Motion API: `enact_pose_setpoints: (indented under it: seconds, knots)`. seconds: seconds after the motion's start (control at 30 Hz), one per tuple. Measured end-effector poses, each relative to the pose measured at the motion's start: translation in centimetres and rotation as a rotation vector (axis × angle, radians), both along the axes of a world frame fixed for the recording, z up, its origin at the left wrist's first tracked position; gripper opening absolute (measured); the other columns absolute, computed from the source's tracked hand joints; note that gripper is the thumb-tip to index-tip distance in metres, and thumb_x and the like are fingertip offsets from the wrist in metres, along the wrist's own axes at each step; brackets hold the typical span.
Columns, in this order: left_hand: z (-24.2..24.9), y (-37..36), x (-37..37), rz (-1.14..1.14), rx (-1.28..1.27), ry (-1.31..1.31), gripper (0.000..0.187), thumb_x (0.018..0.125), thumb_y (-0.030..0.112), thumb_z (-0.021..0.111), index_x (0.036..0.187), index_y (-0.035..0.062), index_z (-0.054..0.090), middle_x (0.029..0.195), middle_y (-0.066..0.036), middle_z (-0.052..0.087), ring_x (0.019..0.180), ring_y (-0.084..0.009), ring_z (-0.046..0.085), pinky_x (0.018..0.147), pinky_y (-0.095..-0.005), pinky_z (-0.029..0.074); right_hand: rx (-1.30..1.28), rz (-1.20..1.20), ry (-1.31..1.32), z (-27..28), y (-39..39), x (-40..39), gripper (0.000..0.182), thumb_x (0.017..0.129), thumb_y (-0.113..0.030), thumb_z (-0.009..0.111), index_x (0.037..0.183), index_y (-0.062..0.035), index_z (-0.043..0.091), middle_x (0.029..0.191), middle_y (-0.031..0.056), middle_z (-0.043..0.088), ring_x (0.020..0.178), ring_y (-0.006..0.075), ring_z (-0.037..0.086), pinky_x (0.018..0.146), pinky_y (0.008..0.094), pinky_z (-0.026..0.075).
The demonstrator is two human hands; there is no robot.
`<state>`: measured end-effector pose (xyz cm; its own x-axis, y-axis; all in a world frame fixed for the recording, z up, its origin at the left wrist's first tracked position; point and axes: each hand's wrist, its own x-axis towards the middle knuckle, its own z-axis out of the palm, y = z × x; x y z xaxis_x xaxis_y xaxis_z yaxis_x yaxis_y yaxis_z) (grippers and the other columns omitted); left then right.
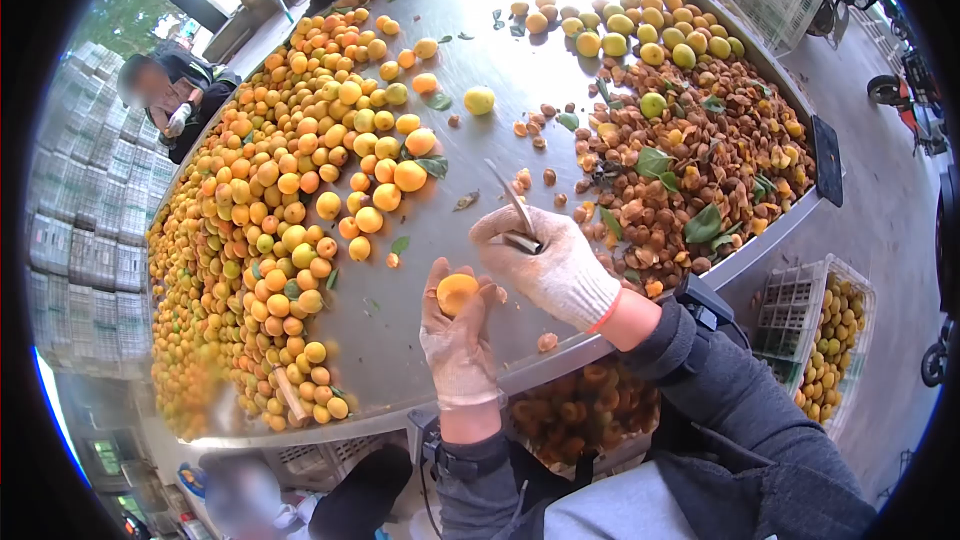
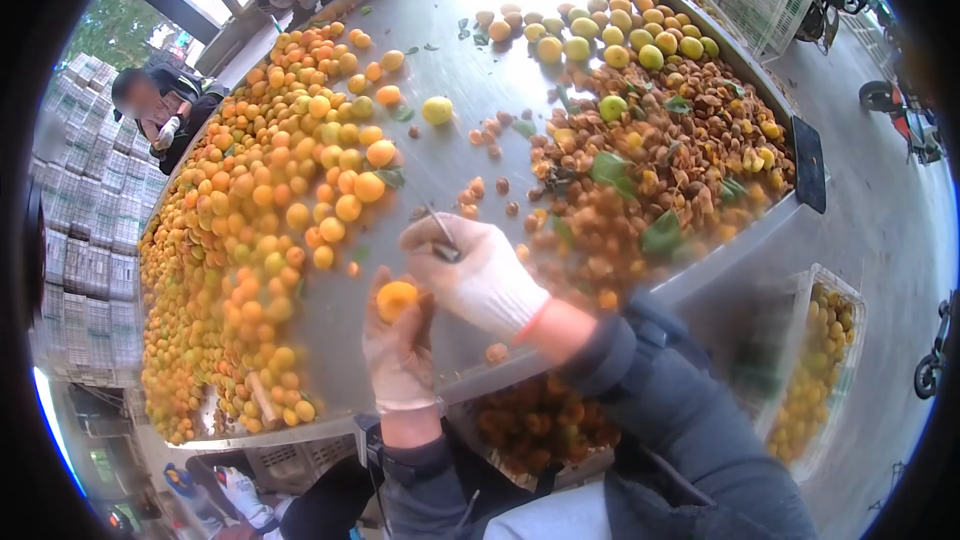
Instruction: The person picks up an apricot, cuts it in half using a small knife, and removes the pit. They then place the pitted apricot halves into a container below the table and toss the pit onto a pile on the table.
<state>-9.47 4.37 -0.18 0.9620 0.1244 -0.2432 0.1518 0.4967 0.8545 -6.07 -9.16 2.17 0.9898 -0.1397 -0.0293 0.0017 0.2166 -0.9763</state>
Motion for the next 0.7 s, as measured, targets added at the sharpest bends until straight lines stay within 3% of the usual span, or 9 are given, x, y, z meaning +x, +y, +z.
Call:
enact_pose_setpoints:
  seconds: [0.13,0.23,0.3,0.37,0.43,0.5,0.57,0.6,0.7]
  knots:
    - [-1.0,1.2,0.1,-0.022,0.014,-0.102,0.036,0.089,-0.002,0.057,0.125,-0.0009,0.051,0.106,-0.013,0.061,0.092,-0.0206,0.062,0.083,-0.0302,0.055,0.012,-0.013,0.052,1.5,-1.4,-0.4,0.013,0.084,-0.007,0.065,0.097,-0.0050,0.068,0.072,-0.0012,0.059,0.050,0.0020,0.046,0.043,0.0181,0.035]
    - [1.1,1.7,-0.6,0.073,0.342,-0.110,0.032,0.089,0.000,0.056,0.121,-0.0038,0.054,0.105,-0.014,0.062,0.090,-0.0196,0.063,0.077,-0.0284,0.053,0.168,-0.098,0.173,2.8,-3.2,0.1,0.014,0.084,-0.010,0.065,0.097,-0.0049,0.068,0.068,-0.0003,0.059,0.043,0.0034,0.043,0.039,0.0183,0.032]
    - [2.6,2.7,-1.9,-0.381,0.108,-0.014,0.031,0.089,0.005,0.058,0.118,-0.0044,0.055,0.103,-0.013,0.063,0.088,-0.0181,0.062,0.073,-0.0276,0.052,0.163,-0.118,0.160,2.6,-4.1,-0.2,0.016,0.084,-0.010,0.065,0.098,-0.0041,0.068,0.067,0.0003,0.060,0.043,0.0038,0.044,0.038,0.0184,0.033]
    - [3.7,3.0,-2.9,-0.573,0.185,0.054,0.034,0.085,0.007,0.064,0.117,-0.0033,0.058,0.102,-0.012,0.064,0.090,-0.0163,0.062,0.076,-0.0271,0.051,0.083,-0.110,0.102,2.4,-4.6,-0.3,0.013,0.083,-0.010,0.065,0.094,-0.0060,0.070,0.067,-0.0025,0.059,0.050,0.0047,0.049,0.044,0.0215,0.038]
    - [4.2,3.3,-3.1,-1.162,0.345,-0.146,0.035,0.082,0.006,0.068,0.115,-0.0023,0.061,0.102,-0.011,0.064,0.093,-0.0150,0.061,0.079,-0.0261,0.049,0.031,-0.147,0.069,2.0,-4.9,-0.3,0.013,0.082,-0.011,0.065,0.093,-0.0072,0.071,0.067,-0.0021,0.058,0.051,0.0063,0.050,0.046,0.0228,0.041]
    - [3.4,3.0,-3.3,-1.175,0.378,-0.282,0.038,0.080,0.002,0.068,0.117,-0.0024,0.061,0.103,-0.010,0.065,0.097,-0.0145,0.060,0.081,-0.0260,0.048,0.064,-0.132,0.092,2.5,-5.2,-0.5,0.013,0.081,-0.012,0.066,0.092,-0.0074,0.071,0.067,-0.0019,0.058,0.053,0.0077,0.052,0.048,0.0236,0.042]
    - [3.5,2.7,-3.7,-0.802,0.523,0.087,0.034,0.082,0.000,0.066,0.115,-0.0026,0.062,0.098,-0.008,0.066,0.085,-0.0121,0.061,0.074,-0.0238,0.049,0.088,-0.162,0.096,2.5,-5.4,-0.5,0.014,0.080,-0.012,0.066,0.092,-0.0074,0.071,0.066,-0.0018,0.058,0.052,0.0073,0.052,0.047,0.0233,0.041]
    - [3.4,2.6,-3.5,-0.803,0.526,0.089,0.034,0.082,0.000,0.066,0.115,-0.0026,0.062,0.098,-0.008,0.066,0.085,-0.0121,0.061,0.074,-0.0238,0.049,0.104,-0.170,0.087,2.6,-5.6,-0.5,0.014,0.080,-0.012,0.066,0.092,-0.0075,0.071,0.066,-0.0016,0.058,0.051,0.0070,0.051,0.046,0.0231,0.040]
    - [3.0,1.9,-2.2,-0.304,0.676,0.086,0.025,0.083,-0.003,0.061,0.108,-0.0014,0.066,0.086,-0.007,0.066,0.059,-0.0073,0.055,0.054,-0.0192,0.044,0.116,-0.185,0.067,2.7,-6.3,-0.6,0.015,0.079,-0.011,0.066,0.093,-0.0079,0.070,0.065,-0.0012,0.058,0.050,0.0058,0.049,0.044,0.0227,0.038]
